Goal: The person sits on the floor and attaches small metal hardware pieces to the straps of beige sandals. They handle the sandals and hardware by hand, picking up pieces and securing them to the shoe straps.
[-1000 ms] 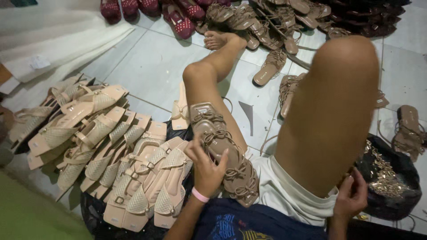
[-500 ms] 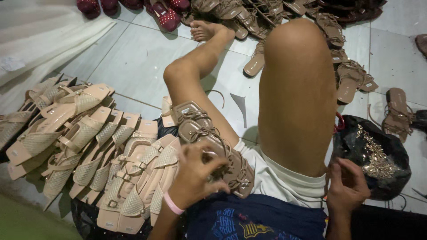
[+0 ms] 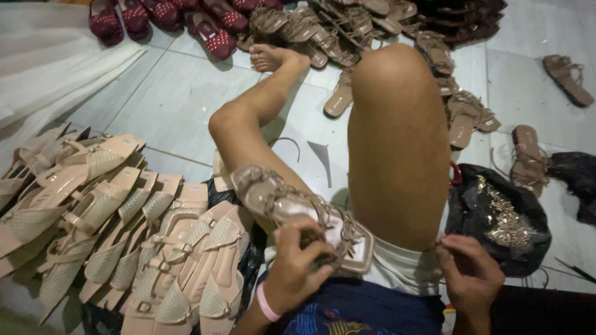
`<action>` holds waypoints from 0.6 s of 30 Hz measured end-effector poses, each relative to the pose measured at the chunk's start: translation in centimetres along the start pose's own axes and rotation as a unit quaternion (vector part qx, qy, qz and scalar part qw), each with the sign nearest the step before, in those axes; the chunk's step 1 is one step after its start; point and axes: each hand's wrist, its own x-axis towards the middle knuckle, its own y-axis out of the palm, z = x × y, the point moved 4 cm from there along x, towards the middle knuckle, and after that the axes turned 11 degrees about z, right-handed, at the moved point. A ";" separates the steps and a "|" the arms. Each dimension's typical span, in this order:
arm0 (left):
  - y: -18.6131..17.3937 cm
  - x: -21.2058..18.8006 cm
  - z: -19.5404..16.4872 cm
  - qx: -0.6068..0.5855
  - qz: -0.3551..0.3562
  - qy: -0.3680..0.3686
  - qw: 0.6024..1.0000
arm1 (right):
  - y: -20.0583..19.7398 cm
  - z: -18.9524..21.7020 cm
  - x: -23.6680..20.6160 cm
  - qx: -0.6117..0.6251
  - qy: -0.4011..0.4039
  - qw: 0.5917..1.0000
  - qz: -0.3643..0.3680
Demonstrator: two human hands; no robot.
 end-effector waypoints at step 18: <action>9.5 2.3 -8.1 -0.133 -0.058 0.146 0.979 | 2.4 5.3 -0.6 0.296 -0.079 0.924 -0.228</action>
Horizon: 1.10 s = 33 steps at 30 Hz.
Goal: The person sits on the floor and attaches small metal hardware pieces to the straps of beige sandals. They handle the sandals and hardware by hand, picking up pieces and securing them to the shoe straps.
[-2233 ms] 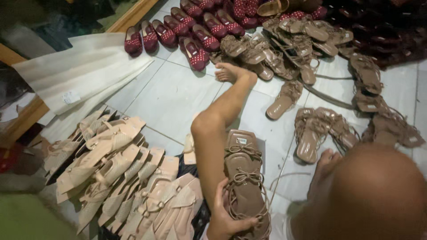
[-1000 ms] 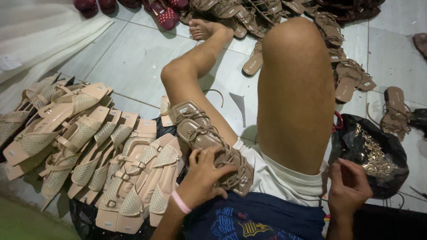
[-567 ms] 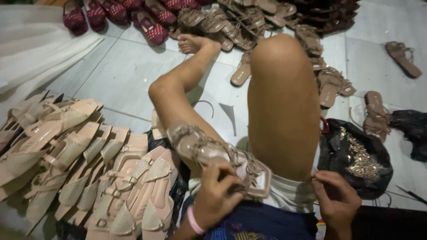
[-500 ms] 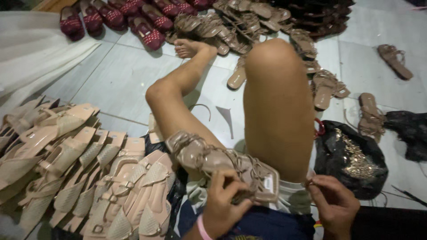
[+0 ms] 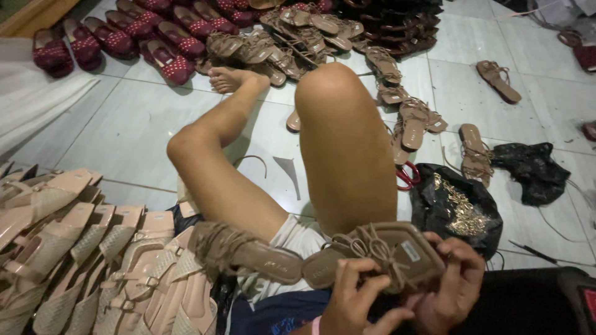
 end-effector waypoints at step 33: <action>-7.1 7.0 2.1 -0.173 -0.091 -0.143 0.970 | 8.7 4.1 5.1 -0.436 -0.120 0.869 0.201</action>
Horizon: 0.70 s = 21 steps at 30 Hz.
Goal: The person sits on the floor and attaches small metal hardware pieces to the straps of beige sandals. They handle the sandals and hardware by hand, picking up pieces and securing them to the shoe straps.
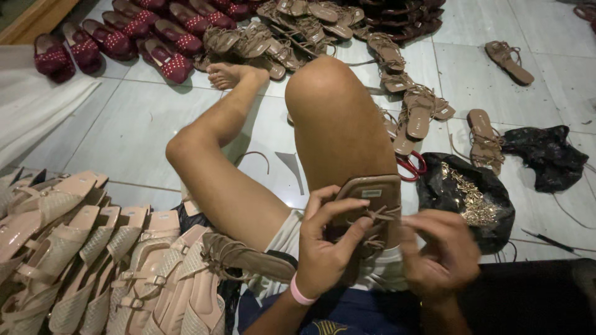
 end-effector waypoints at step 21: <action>-0.9 0.5 -0.1 -0.011 0.087 0.002 0.996 | 1.3 0.0 3.8 0.058 0.060 0.981 0.173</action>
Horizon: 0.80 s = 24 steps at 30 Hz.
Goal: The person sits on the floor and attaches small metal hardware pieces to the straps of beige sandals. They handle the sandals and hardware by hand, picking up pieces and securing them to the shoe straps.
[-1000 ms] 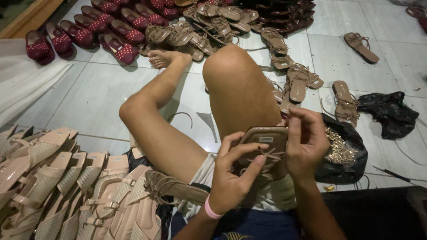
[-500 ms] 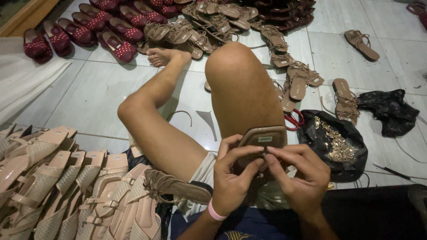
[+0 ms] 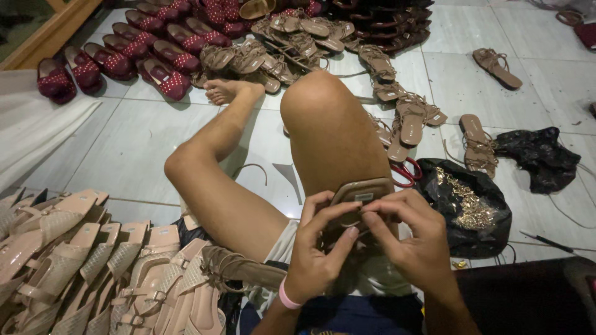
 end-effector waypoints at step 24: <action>-0.4 0.7 1.0 -0.142 -0.014 -0.033 0.989 | 1.3 0.7 -1.2 -0.068 0.001 0.996 -0.058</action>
